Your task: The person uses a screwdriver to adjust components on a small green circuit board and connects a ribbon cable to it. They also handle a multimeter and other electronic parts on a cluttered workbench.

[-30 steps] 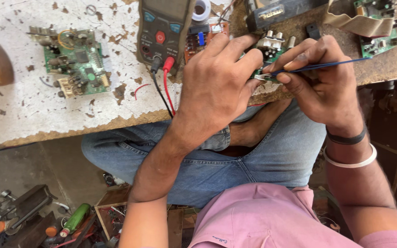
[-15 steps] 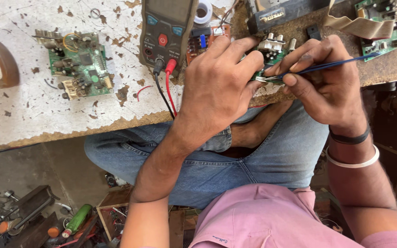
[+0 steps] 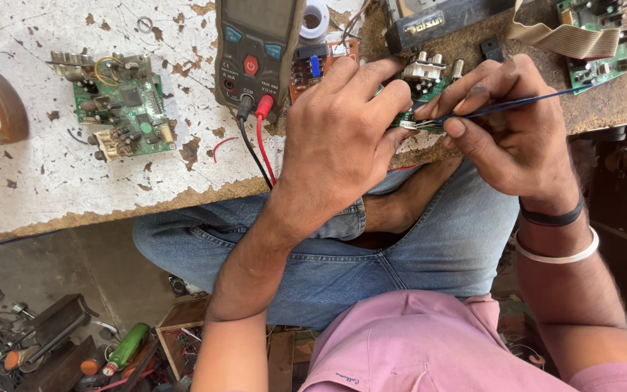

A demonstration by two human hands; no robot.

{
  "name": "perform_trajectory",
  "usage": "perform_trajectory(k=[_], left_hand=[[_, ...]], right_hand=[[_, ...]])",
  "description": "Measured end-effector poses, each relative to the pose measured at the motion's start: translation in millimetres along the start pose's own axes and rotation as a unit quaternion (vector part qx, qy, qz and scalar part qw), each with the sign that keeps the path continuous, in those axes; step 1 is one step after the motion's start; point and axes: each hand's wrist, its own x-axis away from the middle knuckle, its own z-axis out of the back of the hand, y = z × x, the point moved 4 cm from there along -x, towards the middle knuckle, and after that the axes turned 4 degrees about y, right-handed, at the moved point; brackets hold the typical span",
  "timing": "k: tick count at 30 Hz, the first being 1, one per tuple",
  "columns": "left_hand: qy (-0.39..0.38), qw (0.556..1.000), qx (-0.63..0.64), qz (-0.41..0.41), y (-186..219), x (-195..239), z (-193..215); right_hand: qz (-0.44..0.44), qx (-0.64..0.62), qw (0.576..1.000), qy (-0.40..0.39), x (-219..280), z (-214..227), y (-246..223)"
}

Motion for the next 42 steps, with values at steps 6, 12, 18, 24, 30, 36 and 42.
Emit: perform_trajectory(k=[6,12,18,24,30,36,42], left_hand=[[0.000,1.000,0.000,0.000,-0.3,0.6,-0.4],[0.001,1.000,-0.001,-0.003,-1.1,0.9,-0.8],[0.001,1.000,-0.001,-0.006,-1.3,1.3,-0.9],[0.000,1.000,-0.002,-0.005,-1.4,1.2,-1.0],[-0.001,1.000,0.002,-0.004,-1.4,0.5,-0.4],[-0.001,1.000,0.006,0.000,0.1,-0.6,1.3],[-0.011,1.000,0.004,0.011,0.5,-1.8,1.7]], right_hand=[[0.003,0.013,1.000,0.002,0.0,0.0,-0.4],[-0.006,-0.002,1.000,0.003,0.1,-0.6,0.3],[-0.004,0.007,1.000,0.000,-0.3,-0.8,-0.1],[-0.006,0.009,1.000,-0.004,-1.4,-1.6,-1.3],[-0.002,0.014,1.000,-0.005,-0.3,-0.2,1.1],[-0.007,-0.010,1.000,-0.013,6.3,0.8,5.5],[-0.015,-0.039,0.999,0.001,12.4,2.6,10.6]])
